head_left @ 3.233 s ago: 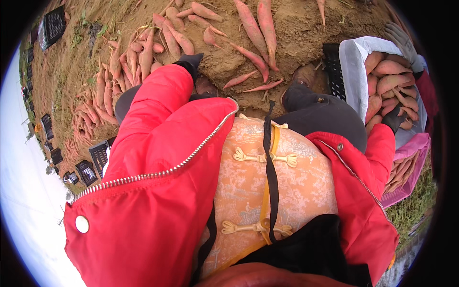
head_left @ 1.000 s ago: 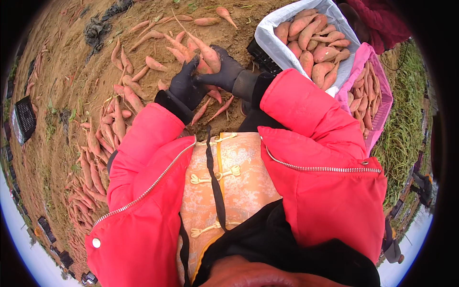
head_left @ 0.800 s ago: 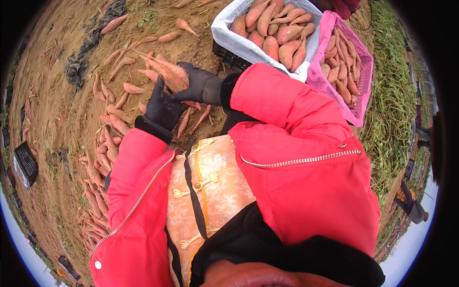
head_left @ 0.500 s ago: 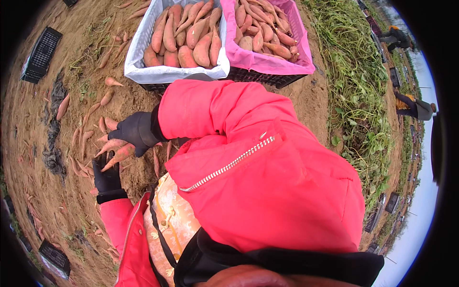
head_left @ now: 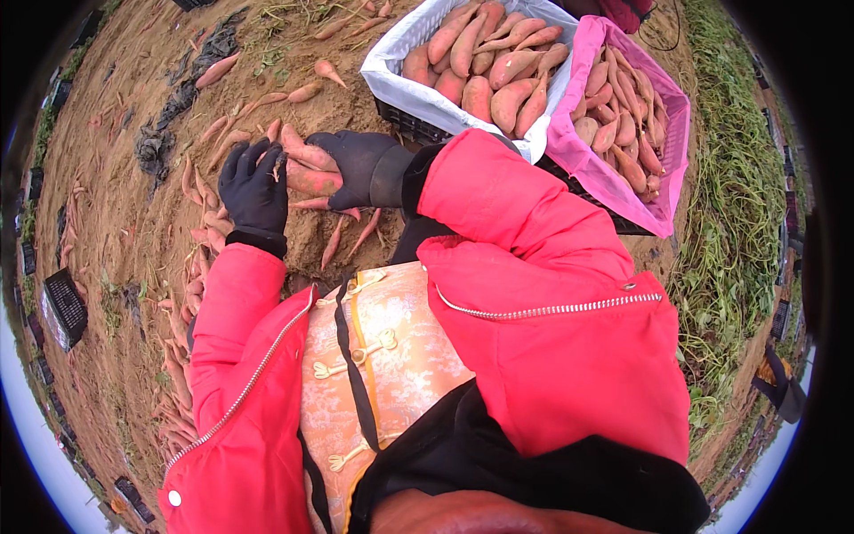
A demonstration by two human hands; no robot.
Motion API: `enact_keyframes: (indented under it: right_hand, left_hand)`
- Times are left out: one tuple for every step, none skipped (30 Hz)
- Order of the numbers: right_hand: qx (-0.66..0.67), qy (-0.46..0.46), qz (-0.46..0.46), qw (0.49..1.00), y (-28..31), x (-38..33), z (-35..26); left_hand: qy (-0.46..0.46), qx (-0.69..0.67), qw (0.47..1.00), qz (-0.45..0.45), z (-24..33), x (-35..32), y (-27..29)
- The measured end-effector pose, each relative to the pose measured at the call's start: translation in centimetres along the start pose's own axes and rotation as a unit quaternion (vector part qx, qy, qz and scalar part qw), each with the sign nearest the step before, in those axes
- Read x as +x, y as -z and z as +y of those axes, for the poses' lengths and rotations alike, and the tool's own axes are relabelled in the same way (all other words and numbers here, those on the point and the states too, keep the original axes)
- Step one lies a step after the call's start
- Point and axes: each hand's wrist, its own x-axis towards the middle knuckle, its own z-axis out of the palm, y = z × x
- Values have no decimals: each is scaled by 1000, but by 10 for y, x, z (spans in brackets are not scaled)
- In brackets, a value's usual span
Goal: The person picks up sweet potatoes from the ground and places them into a white-lined crate. They repeatedly reach down, grasp one or more tubers, and deposit them into the container while kneeling on the soil.
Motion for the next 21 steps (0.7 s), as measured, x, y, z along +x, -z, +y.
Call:
enact_keyframes:
  right_hand:
    - [26, -14, 10, 1000, -1, 3, 0]
    - [51, 1, 44, 998, 2, -1, 1]
    - [105, -68, 12, 992, 2, 4, 1]
    - [67, -74, 12, 995, 7, 3, 4]
    - [38, -110, 23, 993, 11, 6, 7]
    - [46, -25, 48, 997, 21, 6, 12]
    - [-2, 0, 108, 994, 29, 4, 16]
    - [6, 32, 165, 986, 43, 2, 22]
    - [37, 15, 186, 982, 60, -6, 31]
    - [-42, 60, 345, 936, 72, -17, 36]
    - [-31, 6, 404, 914, 91, -24, 46]
    - [-112, -2, 443, 890, 113, -43, 61]
    - [-75, -54, 451, 887, 136, -62, 81]
    - [48, -148, 490, 858, 148, -111, 89]
    - [-54, -168, 598, 782, 164, -118, 114]
    - [-311, -181, 582, 729, 182, -150, 132]
    - [-314, -243, 582, 709, 191, -182, 148]
    - [-321, -303, 575, 689, 201, -217, 160]
    - [-255, -261, 594, 717, 205, -246, 170]
    - [-245, -317, 569, 718, 207, -265, 182]
    - [-262, -384, 530, 709, 202, -281, 193]
  left_hand:
    - [-16, -4, 1000, -1, 12, 6, 1]
    - [-55, -33, 998, -21, 25, 10, 1]
    - [-108, -66, 991, -49, 39, 16, -5]
    - [-96, -59, 993, -22, 44, 24, -6]
    - [-95, -64, 993, 6, 45, 30, -7]
    - [-58, -87, 994, 33, 42, 37, -8]
    - [-20, -104, 993, 56, 32, 45, -8]
    - [55, -213, 974, 48, 20, 45, -6]
    - [155, -346, 924, 49, 5, 41, -5]
    - [150, -317, 935, 39, -15, 33, -3]
    - [147, -324, 934, -7, -36, 22, -5]
    - [172, -267, 946, -69, -57, 10, -9]
    - [183, -222, 949, -131, -74, -8, -19]
    - [175, -164, 959, -151, -89, -29, -29]
    - [156, -116, 968, -160, -100, -53, -40]
    - [224, -112, 947, -201, -110, -75, -53]
    - [275, -102, 931, -219, -119, -100, -62]
    - [323, -123, 913, -219, -124, -124, -71]
    - [337, -116, 898, -258, -133, -144, -76]
    - [344, -57, 886, -304, -138, -160, -79]
    - [365, -48, 871, -324, -142, -171, -82]
